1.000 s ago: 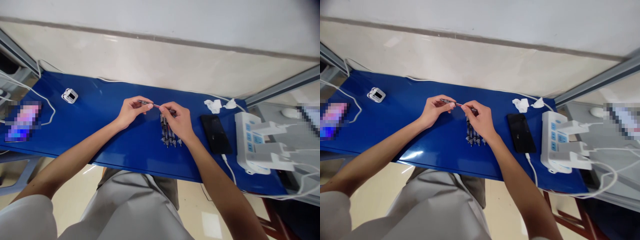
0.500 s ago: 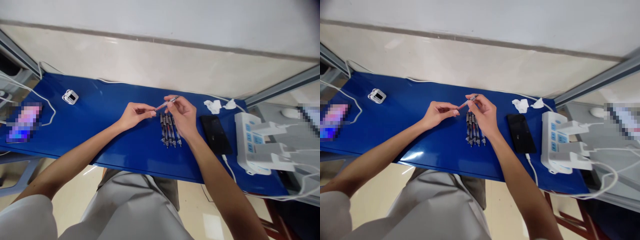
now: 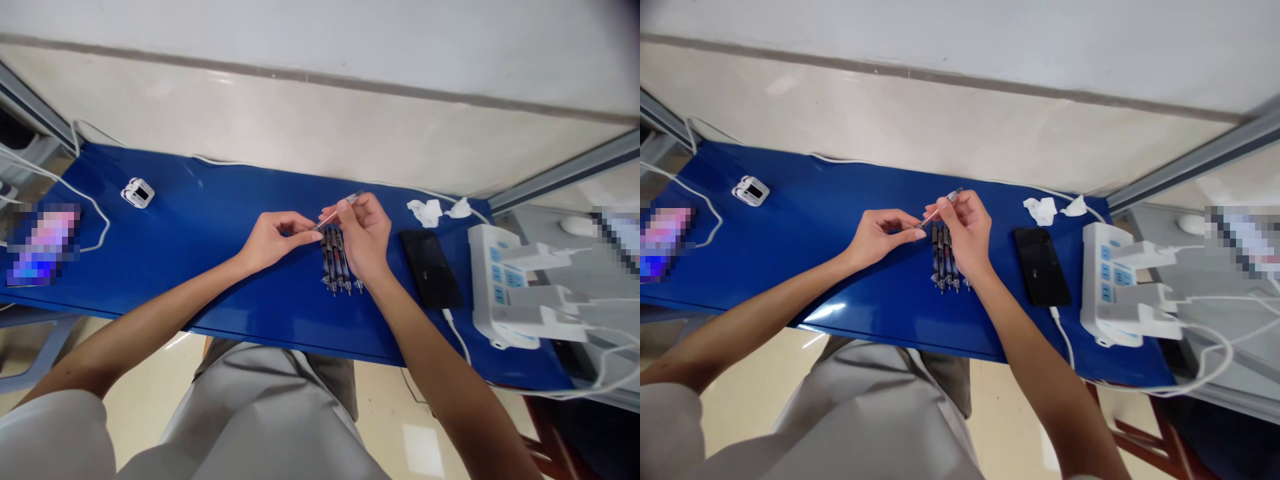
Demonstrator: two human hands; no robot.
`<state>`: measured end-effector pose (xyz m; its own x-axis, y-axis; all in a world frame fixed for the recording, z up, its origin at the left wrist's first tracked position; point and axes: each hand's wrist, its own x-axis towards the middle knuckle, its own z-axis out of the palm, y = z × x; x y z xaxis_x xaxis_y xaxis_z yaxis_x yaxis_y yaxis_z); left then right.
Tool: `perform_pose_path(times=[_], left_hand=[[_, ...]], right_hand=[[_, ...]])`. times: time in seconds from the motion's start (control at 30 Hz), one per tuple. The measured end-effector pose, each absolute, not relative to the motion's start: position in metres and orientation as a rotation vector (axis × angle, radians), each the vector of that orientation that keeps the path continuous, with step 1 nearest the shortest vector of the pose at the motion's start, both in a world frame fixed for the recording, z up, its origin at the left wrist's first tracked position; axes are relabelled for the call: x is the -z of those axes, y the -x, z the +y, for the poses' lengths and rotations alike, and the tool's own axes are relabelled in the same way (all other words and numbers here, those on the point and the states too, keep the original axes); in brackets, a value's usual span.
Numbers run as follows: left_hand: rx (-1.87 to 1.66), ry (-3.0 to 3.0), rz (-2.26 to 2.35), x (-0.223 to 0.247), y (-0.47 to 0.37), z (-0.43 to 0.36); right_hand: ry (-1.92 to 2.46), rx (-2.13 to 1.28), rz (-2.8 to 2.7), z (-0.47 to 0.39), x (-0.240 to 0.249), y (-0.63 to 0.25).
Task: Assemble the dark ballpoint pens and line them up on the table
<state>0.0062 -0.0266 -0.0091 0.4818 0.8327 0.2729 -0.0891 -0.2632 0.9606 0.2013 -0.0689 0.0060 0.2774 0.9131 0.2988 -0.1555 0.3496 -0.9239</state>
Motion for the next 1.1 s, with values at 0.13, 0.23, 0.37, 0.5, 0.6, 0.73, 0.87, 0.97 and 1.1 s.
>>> perform_pose_path(times=[0.13,0.23,0.37,0.5,0.6,0.73,0.87,0.97,1.1], left_hand=[[-1.103,-1.53,0.704,0.007,-0.005,-0.02],[-1.175,-1.414,0.757,0.008,-0.002,-0.01],[-1.213,-1.235,0.78,0.01,0.003,0.003],[-1.211,-1.166,0.778,0.009,0.005,0.007],[-1.216,-1.161,0.755,0.009,0.005,0.007],[-1.204,-1.177,0.758,0.01,0.005,0.008],[-1.191,-1.192,0.762,0.012,0.006,0.008],[-1.182,-1.194,0.751,0.012,0.005,0.007],[-1.174,-1.195,0.743,0.011,0.005,0.006]], right_hand=[[0.811,-1.055,-0.84,-0.065,-0.022,-0.215],[0.759,-1.191,-0.687,-0.063,-0.032,-0.236],[0.696,-1.29,-0.509,-0.064,-0.032,-0.262],[0.678,-1.295,-0.387,-0.067,-0.026,-0.273],[0.718,-1.273,-0.409,-0.068,-0.026,-0.273],[0.806,-1.224,-0.544,-0.068,-0.028,-0.271],[0.841,-1.205,-0.594,-0.068,-0.028,-0.271],[0.841,-1.206,-0.621,-0.068,-0.027,-0.271],[0.81,-1.207,-0.689,-0.065,-0.025,-0.272]])
